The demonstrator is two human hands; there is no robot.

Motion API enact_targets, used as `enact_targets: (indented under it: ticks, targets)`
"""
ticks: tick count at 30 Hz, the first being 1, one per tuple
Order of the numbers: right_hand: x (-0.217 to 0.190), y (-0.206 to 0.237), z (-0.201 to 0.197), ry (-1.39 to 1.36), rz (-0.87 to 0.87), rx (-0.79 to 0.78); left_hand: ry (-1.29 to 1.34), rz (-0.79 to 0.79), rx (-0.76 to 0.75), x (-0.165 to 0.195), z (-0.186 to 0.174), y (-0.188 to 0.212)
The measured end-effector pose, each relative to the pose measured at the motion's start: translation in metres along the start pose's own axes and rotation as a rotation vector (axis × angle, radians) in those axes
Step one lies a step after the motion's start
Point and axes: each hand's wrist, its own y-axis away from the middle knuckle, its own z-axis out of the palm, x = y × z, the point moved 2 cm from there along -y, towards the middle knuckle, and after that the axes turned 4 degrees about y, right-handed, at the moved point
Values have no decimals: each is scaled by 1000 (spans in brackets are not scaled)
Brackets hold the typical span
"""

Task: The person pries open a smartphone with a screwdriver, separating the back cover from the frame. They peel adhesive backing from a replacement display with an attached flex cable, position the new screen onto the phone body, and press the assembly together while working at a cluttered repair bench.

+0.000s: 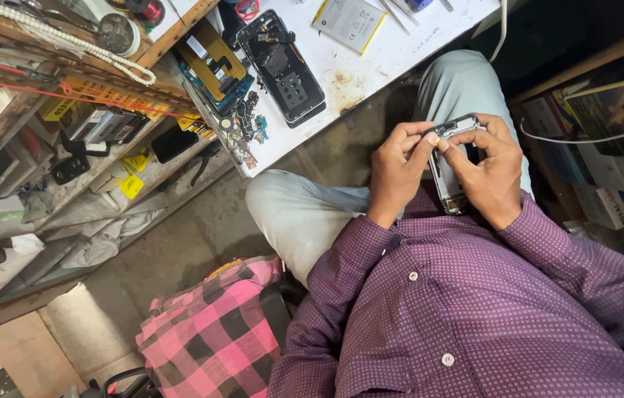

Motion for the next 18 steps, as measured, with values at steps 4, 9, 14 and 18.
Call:
enact_targets:
  ticks: [4, 9, 14, 18]
  targets:
    - [1, 0, 0, -7, 12, -4, -41, 23, -9, 5, 0, 0]
    - [1, 1, 1, -18, 22, 1, -54, 45, -24, 4, -1, 0]
    - [1, 0, 1, 7, 12, 8, -34, 53, -25, -2, -2, -2]
    - [1, 1, 2, -4, 4, 14, -3, 34, -40, -7, -3, -3]
